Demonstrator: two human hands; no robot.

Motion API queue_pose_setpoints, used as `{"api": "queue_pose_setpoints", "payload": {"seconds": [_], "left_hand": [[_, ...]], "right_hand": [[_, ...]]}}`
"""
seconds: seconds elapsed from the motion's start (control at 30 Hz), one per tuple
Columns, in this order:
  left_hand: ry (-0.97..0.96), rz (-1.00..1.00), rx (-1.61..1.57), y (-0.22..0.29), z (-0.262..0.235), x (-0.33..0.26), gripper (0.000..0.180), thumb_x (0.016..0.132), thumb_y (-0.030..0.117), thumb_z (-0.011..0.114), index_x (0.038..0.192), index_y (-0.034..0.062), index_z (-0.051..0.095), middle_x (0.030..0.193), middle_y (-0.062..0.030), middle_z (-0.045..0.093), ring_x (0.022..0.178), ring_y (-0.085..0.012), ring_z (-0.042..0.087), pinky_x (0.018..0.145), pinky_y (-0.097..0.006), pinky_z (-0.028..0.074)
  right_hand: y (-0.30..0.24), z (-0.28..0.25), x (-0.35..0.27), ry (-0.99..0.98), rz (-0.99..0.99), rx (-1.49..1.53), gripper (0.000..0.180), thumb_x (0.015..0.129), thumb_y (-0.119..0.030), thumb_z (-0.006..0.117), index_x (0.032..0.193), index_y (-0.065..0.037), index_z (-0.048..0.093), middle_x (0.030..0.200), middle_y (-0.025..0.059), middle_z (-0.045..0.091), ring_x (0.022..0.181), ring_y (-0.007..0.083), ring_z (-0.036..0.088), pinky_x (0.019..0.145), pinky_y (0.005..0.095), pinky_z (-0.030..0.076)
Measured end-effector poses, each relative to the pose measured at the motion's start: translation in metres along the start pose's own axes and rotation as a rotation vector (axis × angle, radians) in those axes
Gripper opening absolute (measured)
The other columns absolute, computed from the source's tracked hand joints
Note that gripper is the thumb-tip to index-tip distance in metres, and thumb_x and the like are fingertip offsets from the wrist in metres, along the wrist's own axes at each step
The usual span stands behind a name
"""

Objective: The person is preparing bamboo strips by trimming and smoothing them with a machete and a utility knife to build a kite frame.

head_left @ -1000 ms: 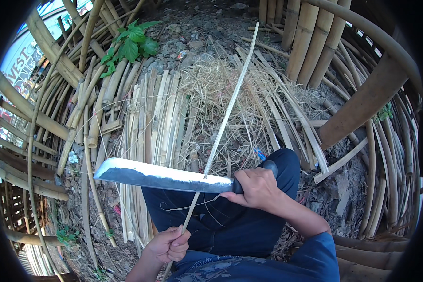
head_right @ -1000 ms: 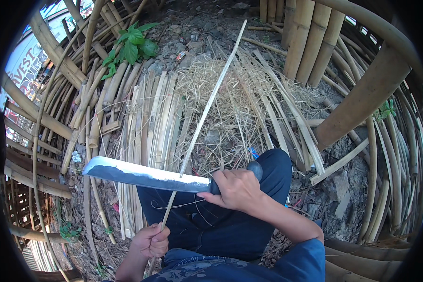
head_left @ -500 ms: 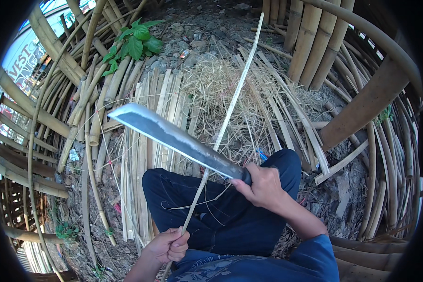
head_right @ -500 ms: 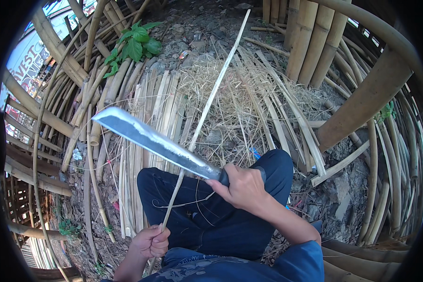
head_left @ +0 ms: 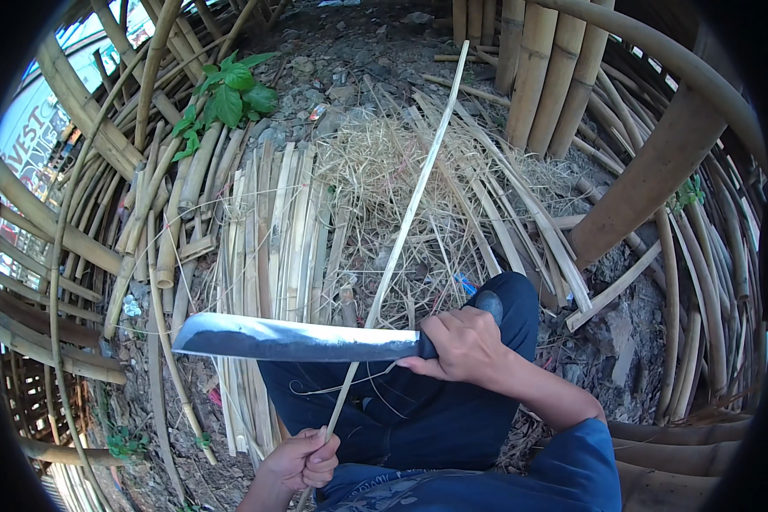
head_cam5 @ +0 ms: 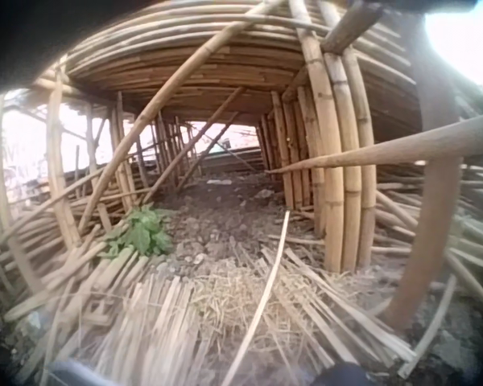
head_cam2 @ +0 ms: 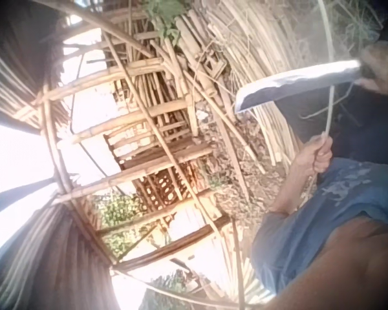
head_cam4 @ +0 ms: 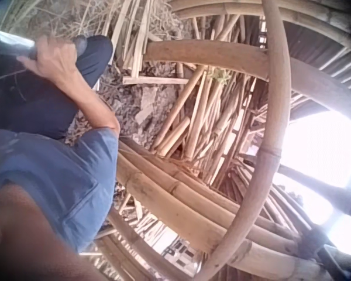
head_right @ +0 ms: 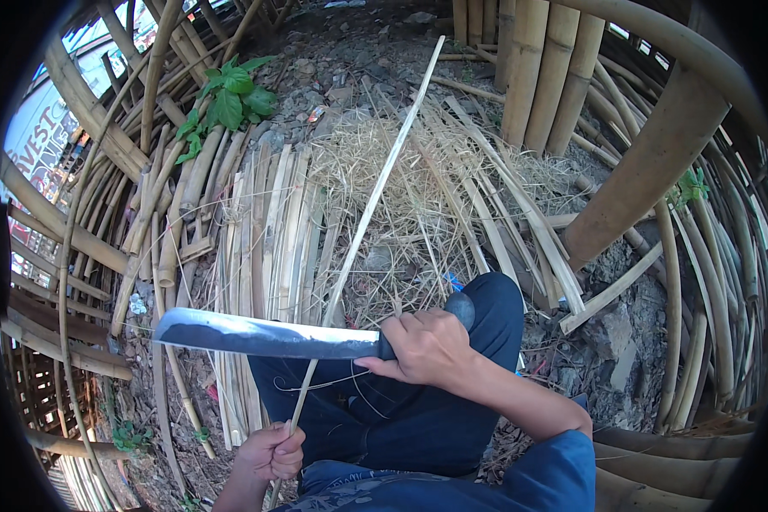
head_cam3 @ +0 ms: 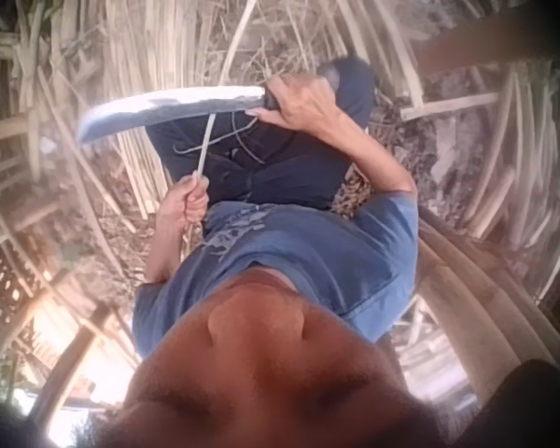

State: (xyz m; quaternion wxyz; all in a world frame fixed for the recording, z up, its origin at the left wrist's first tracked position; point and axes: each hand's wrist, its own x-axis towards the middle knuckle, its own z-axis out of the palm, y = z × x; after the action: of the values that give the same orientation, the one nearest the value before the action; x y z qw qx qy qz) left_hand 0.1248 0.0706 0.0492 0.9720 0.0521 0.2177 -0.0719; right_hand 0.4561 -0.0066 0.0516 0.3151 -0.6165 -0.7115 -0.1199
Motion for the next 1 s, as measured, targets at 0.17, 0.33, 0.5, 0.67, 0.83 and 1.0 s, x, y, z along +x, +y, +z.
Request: {"api": "queue_pose_setpoints", "payload": {"seconds": [0.17, 0.33, 0.5, 0.67, 0.83, 1.0], "left_hand": [[0.176, -0.064, 0.020, -0.013, -0.006, -0.024, 0.045, 0.105, 0.035, 0.036, 0.070, 0.0069, 0.041, 0.054, 0.0032, 0.028, 0.042, -0.0046, 0.019, 0.036, -0.023, 0.015], [0.197, -0.075, 0.005, -0.012, -0.015, -0.028, 0.045, 0.103, 0.037, 0.039, 0.070, 0.0070, 0.042, 0.055, 0.0034, 0.028, 0.043, -0.0047, 0.019, 0.039, -0.023, 0.014], [0.493, 0.050, 0.313, -0.017, 0.023, -0.042, 0.035, 0.097, 0.036, 0.056, 0.075, 0.0115, 0.046, 0.055, 0.0038, 0.034, 0.042, -0.0060, 0.027, 0.037, -0.022, 0.020], [0.554, 0.123, 0.313, -0.022, 0.019, -0.041, 0.038, 0.096, 0.039, 0.057, 0.072, 0.0110, 0.046, 0.054, 0.0036, 0.034, 0.042, -0.0058, 0.028, 0.036, -0.021, 0.020], [0.527, 0.131, 0.370, -0.019, 0.010, -0.045, 0.040, 0.097, 0.040, 0.054, 0.071, 0.0105, 0.045, 0.053, 0.0036, 0.034, 0.042, -0.0059, 0.029, 0.036, -0.022, 0.020], [0.515, 0.058, 0.364, -0.023, 0.021, -0.048, 0.041, 0.099, 0.039, 0.051, 0.071, 0.0102, 0.046, 0.053, 0.0032, 0.034, 0.042, -0.0069, 0.030, 0.038, -0.023, 0.023]], "right_hand": [[0.071, -0.013, 0.013, 0.011, 0.607, -0.009, 0.049, 0.089, -0.047, 0.062, 0.073, -0.001, 0.055, 0.053, 0.0168, 0.057, 0.047, 0.0335, 0.059, 0.047, 0.0427, 0.047], [0.025, -0.012, 0.000, -0.081, 0.240, 0.047, 0.050, 0.086, -0.049, 0.065, 0.074, -0.002, 0.056, 0.054, 0.0147, 0.057, 0.044, 0.0309, 0.058, 0.042, 0.0401, 0.044], [0.061, -0.008, 0.010, -0.120, 0.391, -0.053, 0.054, 0.089, -0.051, 0.060, 0.074, 0.000, 0.057, 0.051, 0.0152, 0.057, 0.047, 0.0318, 0.060, 0.045, 0.0409, 0.047], [0.048, -0.018, 0.010, -0.119, 0.417, 0.091, 0.052, 0.090, -0.050, 0.059, 0.076, 0.001, 0.058, 0.050, 0.0155, 0.056, 0.046, 0.0329, 0.060, 0.043, 0.0419, 0.046], [0.018, -0.007, -0.002, -0.111, 0.189, 0.016, 0.053, 0.087, -0.053, 0.062, 0.073, -0.002, 0.057, 0.049, 0.0136, 0.055, 0.042, 0.0308, 0.058, 0.041, 0.0405, 0.044], [0.047, -0.012, 0.003, -0.151, 0.492, 0.044, 0.055, 0.089, -0.051, 0.060, 0.074, 0.002, 0.058, 0.048, 0.0143, 0.055, 0.044, 0.0324, 0.059, 0.042, 0.0401, 0.046]]}}
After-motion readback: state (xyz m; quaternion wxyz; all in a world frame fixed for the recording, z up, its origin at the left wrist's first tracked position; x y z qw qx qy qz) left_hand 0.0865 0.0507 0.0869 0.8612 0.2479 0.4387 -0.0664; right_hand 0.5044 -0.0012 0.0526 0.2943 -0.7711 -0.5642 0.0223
